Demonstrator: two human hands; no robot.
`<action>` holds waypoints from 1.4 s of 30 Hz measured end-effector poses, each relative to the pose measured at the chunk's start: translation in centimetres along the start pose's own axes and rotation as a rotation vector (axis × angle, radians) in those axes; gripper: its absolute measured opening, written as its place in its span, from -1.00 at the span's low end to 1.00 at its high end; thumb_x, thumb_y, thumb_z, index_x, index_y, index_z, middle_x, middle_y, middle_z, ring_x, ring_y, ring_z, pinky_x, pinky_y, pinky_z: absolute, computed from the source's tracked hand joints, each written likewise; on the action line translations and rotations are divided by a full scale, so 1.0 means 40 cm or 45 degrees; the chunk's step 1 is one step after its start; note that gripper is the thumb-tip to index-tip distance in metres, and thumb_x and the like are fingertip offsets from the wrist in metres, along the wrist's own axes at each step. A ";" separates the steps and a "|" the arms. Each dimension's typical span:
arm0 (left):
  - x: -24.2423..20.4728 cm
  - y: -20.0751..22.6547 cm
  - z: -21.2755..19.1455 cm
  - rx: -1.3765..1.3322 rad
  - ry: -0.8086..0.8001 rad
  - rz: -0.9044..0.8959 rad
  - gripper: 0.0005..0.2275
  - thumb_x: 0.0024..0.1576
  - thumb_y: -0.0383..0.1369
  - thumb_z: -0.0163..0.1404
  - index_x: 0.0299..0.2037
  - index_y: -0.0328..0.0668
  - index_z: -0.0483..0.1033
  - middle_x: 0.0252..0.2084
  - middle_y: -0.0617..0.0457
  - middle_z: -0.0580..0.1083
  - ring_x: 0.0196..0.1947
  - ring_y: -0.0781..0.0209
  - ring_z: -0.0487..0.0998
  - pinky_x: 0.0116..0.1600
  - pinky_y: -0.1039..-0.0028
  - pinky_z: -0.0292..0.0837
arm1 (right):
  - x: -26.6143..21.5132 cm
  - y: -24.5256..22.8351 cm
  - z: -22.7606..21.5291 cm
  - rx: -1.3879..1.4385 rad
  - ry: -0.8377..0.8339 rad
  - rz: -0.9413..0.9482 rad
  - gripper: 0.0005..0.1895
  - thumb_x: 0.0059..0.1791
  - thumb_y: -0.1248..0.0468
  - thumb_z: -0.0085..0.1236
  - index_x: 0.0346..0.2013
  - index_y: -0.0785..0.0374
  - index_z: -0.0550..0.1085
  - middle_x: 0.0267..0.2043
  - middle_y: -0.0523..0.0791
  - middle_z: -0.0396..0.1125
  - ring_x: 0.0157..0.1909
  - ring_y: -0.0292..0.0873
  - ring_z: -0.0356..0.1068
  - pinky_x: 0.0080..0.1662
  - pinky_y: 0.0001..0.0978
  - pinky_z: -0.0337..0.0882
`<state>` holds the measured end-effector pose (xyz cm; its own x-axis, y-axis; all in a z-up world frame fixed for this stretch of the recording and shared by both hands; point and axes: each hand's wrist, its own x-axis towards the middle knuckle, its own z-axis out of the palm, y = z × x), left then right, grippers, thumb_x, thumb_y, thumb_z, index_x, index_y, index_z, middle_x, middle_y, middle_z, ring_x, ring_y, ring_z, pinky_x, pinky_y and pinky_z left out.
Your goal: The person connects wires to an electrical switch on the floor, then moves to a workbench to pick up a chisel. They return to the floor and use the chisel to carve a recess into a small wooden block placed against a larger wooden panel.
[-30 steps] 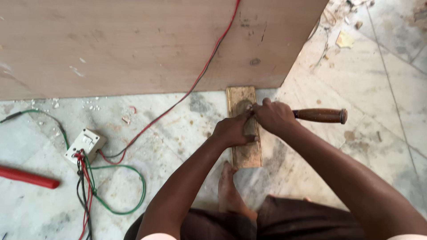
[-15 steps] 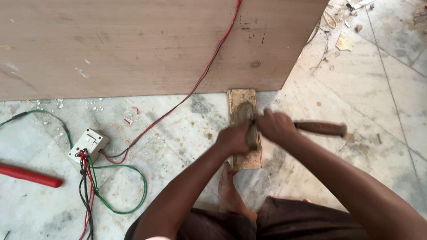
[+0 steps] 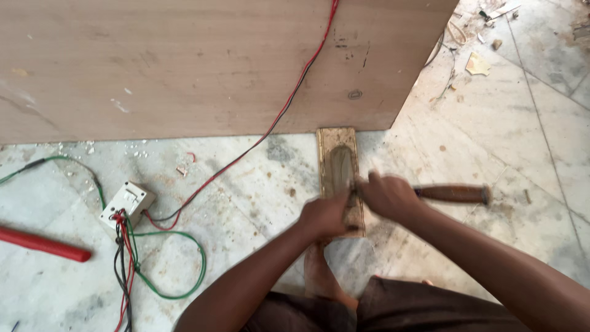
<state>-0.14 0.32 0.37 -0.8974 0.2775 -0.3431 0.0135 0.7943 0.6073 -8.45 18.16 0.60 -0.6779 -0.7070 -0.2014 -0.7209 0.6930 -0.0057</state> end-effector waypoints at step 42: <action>-0.030 0.009 0.020 0.191 -0.195 0.028 0.03 -0.15 0.21 0.22 0.47 0.00 -0.07 0.50 0.02 0.13 0.04 -0.12 0.56 0.00 0.13 0.51 | -0.055 -0.028 -0.013 -0.026 -0.227 0.014 -0.66 0.00 0.22 0.02 0.07 0.14 0.47 -0.15 0.12 0.39 -0.33 0.13 0.56 -0.38 -0.11 0.57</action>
<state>1.30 0.72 0.42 -0.8189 0.3654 -0.4426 0.1082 0.8556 0.5061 -6.21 18.88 1.56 -0.6506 -0.6620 -0.3721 -0.7179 0.6960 0.0171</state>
